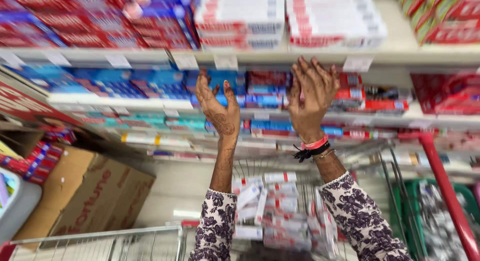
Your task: Moving and arranging toothpaste boxes between store shelves and a shopping cart to organize them.
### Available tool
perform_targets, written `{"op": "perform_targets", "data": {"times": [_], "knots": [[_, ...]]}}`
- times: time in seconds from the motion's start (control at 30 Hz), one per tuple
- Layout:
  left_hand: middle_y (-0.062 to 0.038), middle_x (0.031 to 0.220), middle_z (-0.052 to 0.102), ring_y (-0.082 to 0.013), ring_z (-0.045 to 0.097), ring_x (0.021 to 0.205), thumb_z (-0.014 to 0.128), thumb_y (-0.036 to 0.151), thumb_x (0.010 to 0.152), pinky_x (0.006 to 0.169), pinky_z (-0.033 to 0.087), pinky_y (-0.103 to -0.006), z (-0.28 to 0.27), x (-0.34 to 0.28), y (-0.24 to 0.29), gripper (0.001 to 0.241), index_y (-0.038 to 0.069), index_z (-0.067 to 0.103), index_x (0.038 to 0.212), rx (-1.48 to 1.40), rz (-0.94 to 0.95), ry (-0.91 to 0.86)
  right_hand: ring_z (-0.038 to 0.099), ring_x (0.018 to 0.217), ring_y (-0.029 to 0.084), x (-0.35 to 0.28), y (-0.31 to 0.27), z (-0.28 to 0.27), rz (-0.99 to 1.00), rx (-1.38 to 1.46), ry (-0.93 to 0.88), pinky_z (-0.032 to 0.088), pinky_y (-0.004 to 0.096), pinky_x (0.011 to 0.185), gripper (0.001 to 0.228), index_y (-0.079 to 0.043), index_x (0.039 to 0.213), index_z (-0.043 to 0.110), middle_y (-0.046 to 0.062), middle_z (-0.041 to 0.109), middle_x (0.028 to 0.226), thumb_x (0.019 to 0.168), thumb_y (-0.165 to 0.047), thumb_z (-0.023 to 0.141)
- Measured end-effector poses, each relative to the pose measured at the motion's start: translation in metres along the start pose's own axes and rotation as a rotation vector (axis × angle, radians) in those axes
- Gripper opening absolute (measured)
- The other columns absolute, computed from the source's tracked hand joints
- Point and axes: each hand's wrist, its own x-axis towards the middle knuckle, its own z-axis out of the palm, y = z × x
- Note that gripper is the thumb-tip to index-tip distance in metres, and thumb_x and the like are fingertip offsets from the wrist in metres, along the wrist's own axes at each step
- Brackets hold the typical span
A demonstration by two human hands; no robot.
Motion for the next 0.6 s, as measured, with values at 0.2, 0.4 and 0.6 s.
{"op": "perform_targets", "data": {"times": [0.2,0.4,0.6], "knots": [[-0.024,0.16,0.033,-0.0291,0.06,0.12,0.066,0.01,0.1,0.08,0.067,-0.0327,-0.003,-0.147,-0.073,0.07,-0.001,0.027,0.157,-0.121,-0.352,-0.183,0.056,0.129,0.029,-0.167,0.045,-0.008,0.158,-0.047,-0.131,0.03,0.052,0.122,0.027,-0.012,0.123,0.073,0.007,0.067,0.129,0.099,-0.002,0.067],[-0.029,0.16,0.027,-0.0345,0.064,0.119,0.066,0.008,0.096,0.065,0.065,-0.0334,-0.025,-0.323,-0.18,0.074,-0.003,0.024,0.155,-0.029,-0.639,-0.425,0.056,0.12,0.028,-0.311,0.079,-0.021,0.376,-0.082,-0.336,0.038,0.05,0.107,0.024,-0.011,0.114,0.072,0.006,0.065,0.12,0.096,0.003,0.066],[-0.032,0.129,0.064,-0.0365,0.069,0.11,0.076,0.019,0.096,0.088,0.059,-0.0485,-0.05,-0.443,-0.243,0.081,-0.004,0.026,0.155,0.273,-0.569,-0.599,0.054,0.115,0.037,-0.425,0.098,-0.025,0.508,-0.137,-0.629,0.04,0.05,0.1,0.031,-0.009,0.116,0.072,0.014,0.062,0.113,0.089,0.004,0.067]]}}
